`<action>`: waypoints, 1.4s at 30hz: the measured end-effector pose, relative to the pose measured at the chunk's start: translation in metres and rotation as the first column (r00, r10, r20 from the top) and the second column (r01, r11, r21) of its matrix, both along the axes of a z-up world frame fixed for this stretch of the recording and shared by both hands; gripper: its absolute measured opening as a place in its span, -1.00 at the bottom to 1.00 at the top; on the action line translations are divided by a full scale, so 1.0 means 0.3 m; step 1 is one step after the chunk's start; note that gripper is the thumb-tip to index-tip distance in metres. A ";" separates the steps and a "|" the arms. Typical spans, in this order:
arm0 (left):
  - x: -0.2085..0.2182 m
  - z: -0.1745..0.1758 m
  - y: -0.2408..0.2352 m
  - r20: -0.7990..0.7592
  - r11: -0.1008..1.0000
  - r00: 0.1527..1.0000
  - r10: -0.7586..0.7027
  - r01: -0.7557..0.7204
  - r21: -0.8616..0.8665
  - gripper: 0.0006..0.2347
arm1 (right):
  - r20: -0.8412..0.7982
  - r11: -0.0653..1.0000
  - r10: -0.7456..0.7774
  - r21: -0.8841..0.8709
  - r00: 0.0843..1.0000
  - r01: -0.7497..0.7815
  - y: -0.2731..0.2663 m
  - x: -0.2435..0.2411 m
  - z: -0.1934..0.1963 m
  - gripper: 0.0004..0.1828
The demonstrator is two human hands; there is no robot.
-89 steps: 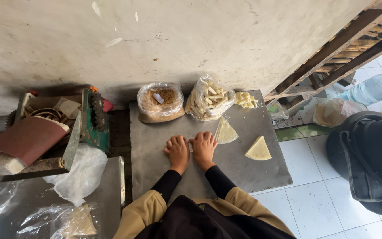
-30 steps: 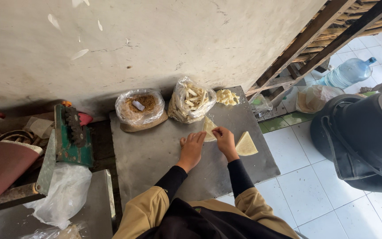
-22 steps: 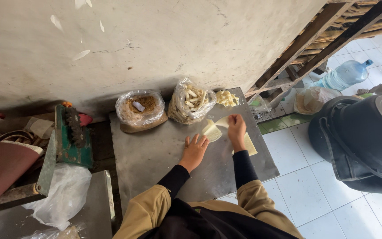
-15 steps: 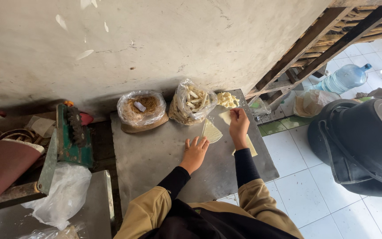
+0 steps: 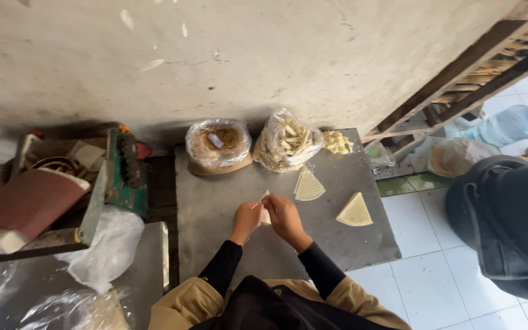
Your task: The person folds triangular dumpling wrappers filled with a brown granular mixture into sealed dumplings. The person repeatedly scoops filling, folds the wrapper edges, and places the finished dumplings into a plastic bag on the table.
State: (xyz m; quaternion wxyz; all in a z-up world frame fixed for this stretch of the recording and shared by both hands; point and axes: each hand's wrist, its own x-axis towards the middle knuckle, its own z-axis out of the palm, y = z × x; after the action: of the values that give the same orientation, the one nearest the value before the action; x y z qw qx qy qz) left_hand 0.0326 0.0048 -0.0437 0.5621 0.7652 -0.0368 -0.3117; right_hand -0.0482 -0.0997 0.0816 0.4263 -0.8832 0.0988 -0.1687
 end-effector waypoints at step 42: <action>-0.124 0.140 0.155 0.502 0.970 0.839 -0.210 0.116 0.212 -0.81 | -0.280 0.629 0.122 -0.720 0.952 -0.292 -0.006 0.879 -0.027 -0.83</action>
State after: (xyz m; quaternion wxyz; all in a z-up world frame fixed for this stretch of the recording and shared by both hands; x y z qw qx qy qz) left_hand -0.0045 0.0512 -0.0018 0.4339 0.8607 -0.2254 -0.1417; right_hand 0.2154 -0.1015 0.0736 0.0250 -0.9975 -0.0398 -0.0523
